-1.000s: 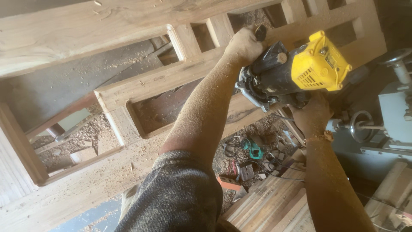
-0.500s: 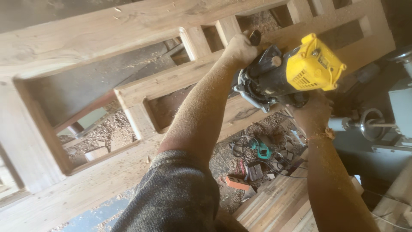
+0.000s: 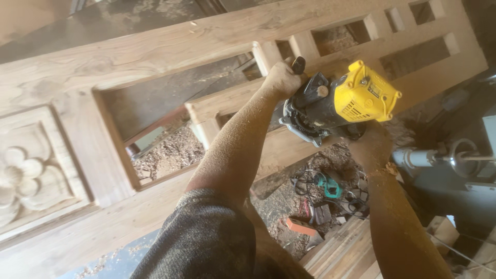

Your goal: The person uses a yellow electric carving machine to shape and smooth the edges of a wooden frame with floral carvings. They move the tool along the frame's contours, generating wood shavings.

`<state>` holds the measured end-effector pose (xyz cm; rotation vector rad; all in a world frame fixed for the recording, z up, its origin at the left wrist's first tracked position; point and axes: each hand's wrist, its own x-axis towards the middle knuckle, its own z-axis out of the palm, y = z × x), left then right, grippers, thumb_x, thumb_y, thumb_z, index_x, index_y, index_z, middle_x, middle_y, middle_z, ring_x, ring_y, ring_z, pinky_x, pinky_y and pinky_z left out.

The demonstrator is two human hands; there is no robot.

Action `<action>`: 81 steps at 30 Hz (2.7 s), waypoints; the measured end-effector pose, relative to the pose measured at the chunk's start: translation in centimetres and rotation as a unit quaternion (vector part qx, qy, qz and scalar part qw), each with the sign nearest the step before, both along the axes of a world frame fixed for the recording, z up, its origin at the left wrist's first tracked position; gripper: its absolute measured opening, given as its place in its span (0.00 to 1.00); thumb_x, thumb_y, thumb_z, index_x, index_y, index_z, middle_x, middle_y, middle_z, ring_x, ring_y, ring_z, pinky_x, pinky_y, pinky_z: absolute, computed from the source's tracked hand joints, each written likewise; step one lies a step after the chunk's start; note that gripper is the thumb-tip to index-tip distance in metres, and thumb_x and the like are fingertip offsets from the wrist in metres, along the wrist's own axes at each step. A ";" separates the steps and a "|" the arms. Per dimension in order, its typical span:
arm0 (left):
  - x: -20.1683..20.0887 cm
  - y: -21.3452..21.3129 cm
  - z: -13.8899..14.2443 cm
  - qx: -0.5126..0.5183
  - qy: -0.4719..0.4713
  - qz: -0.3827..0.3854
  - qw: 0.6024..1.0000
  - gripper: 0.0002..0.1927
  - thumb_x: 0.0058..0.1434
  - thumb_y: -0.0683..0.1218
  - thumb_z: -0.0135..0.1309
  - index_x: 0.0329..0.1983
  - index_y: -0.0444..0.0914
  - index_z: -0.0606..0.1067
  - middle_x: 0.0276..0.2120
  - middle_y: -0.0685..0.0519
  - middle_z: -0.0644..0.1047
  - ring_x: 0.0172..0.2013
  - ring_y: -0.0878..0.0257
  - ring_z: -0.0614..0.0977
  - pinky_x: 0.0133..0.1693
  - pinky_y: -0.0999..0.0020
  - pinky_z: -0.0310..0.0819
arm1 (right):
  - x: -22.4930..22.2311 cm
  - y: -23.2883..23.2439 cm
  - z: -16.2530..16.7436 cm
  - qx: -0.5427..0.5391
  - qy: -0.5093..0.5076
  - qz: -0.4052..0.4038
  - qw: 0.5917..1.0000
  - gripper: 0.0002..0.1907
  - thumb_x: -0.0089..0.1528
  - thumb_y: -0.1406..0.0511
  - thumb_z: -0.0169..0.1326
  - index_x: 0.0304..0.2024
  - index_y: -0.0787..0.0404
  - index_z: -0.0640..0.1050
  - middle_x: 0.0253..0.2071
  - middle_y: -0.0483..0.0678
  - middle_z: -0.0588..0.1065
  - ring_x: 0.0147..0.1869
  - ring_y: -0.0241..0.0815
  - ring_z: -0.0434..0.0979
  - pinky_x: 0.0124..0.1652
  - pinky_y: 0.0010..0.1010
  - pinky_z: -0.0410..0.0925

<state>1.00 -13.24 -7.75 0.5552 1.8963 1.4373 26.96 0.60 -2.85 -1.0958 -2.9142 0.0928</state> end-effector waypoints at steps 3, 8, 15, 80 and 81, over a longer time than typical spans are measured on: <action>0.0 -3.1 -0.1 -0.001 0.001 -0.012 1.000 0.20 0.58 0.49 0.59 0.53 0.40 0.76 0.42 0.48 0.84 0.46 0.57 0.85 0.51 0.65 0.79 | -0.1 -2.5 0.3 -0.009 -0.014 0.004 1.000 0.30 0.51 0.57 0.73 0.50 0.64 0.79 0.47 0.58 0.80 0.52 0.59 0.80 0.50 0.50 0.70; 0.3 -8.8 0.4 -0.016 0.001 0.010 1.000 0.21 0.56 0.50 0.61 0.53 0.40 0.76 0.42 0.48 0.83 0.45 0.57 0.85 0.50 0.63 0.79 | -0.5 -7.1 0.6 -0.004 -0.024 0.011 1.000 0.24 0.52 0.59 0.72 0.47 0.63 0.81 0.44 0.59 0.81 0.49 0.60 0.81 0.47 0.49 0.72; 1.0 -15.8 1.6 -0.006 -0.002 0.026 1.000 0.24 0.58 0.50 0.59 0.57 0.40 0.74 0.44 0.47 0.84 0.45 0.59 0.86 0.50 0.64 0.80 | -0.4 -13.5 2.0 0.016 0.038 0.092 0.995 0.23 0.51 0.59 0.71 0.45 0.62 0.83 0.41 0.58 0.81 0.46 0.59 0.82 0.45 0.48 0.73; -8.3 -27.5 -0.8 -0.058 0.388 0.034 0.919 0.09 0.67 0.39 0.45 0.32 0.40 0.73 0.25 0.57 0.78 0.21 0.69 0.79 0.21 0.74 0.76 | -10.5 -20.5 0.8 -0.045 0.077 0.149 0.985 0.11 0.57 0.63 0.60 0.35 0.64 0.76 0.25 0.53 0.76 0.27 0.49 0.79 0.33 0.44 0.71; -8.5 -27.5 -0.8 -0.043 0.433 0.021 0.900 0.08 0.67 0.39 0.45 0.33 0.40 0.74 0.27 0.56 0.78 0.23 0.69 0.79 0.22 0.74 0.76 | -10.3 -20.6 0.8 -0.044 0.077 0.144 0.986 0.12 0.55 0.63 0.61 0.35 0.64 0.76 0.26 0.53 0.76 0.28 0.50 0.79 0.35 0.46 0.71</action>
